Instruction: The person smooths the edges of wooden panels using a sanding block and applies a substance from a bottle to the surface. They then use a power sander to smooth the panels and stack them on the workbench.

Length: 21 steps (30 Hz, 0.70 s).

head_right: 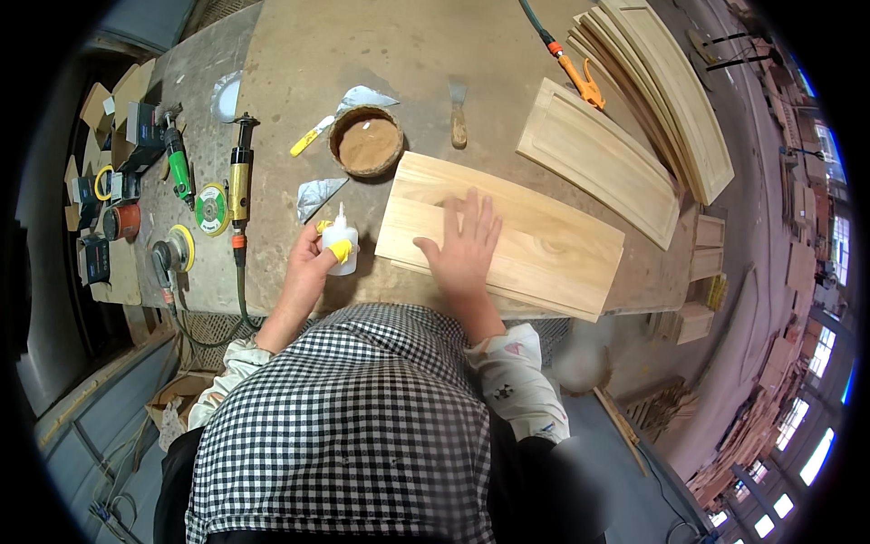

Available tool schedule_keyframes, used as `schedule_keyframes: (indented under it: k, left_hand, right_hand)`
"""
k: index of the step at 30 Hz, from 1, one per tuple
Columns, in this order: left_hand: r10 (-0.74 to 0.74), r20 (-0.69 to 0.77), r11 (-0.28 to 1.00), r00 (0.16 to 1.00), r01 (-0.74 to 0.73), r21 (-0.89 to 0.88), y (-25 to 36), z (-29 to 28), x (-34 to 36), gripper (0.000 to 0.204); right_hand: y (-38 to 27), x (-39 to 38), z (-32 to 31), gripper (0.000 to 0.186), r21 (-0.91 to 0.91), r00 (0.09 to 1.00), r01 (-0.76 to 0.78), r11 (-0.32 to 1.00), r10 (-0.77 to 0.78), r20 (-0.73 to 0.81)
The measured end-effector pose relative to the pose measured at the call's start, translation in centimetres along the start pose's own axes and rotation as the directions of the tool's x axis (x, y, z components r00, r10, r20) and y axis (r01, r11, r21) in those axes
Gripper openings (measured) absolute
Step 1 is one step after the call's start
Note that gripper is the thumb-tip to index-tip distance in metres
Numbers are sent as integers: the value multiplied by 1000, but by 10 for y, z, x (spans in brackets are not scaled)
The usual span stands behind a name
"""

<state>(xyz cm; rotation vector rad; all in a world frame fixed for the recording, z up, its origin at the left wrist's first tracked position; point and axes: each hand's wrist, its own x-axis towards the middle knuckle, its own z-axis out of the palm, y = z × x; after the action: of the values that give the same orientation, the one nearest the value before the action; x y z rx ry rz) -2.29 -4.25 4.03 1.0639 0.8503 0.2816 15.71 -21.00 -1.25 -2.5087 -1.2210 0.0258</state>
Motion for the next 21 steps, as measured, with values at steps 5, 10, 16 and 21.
schedule_keyframes:
  k: [5,10,16,21]
  left_hand:
    - [-20,46,997,999,16,79,0,14,1,23]
    - [-65,131,877,989,-7,481,-4,40,22,29]
    - [-72,136,659,988,-55,750,-8,71,58,34]
    - [-89,84,575,993,-18,818,-3,84,64,34]
  right_hand:
    - [-9,-16,-5,87,51,993,79,996,-83,86]
    - [9,-46,-24,80,50,997,-29,998,25,76]
    - [43,-57,-44,51,12,994,-43,999,44,-103]
    - [50,-52,-55,19,140,958,-57,989,94,-273]
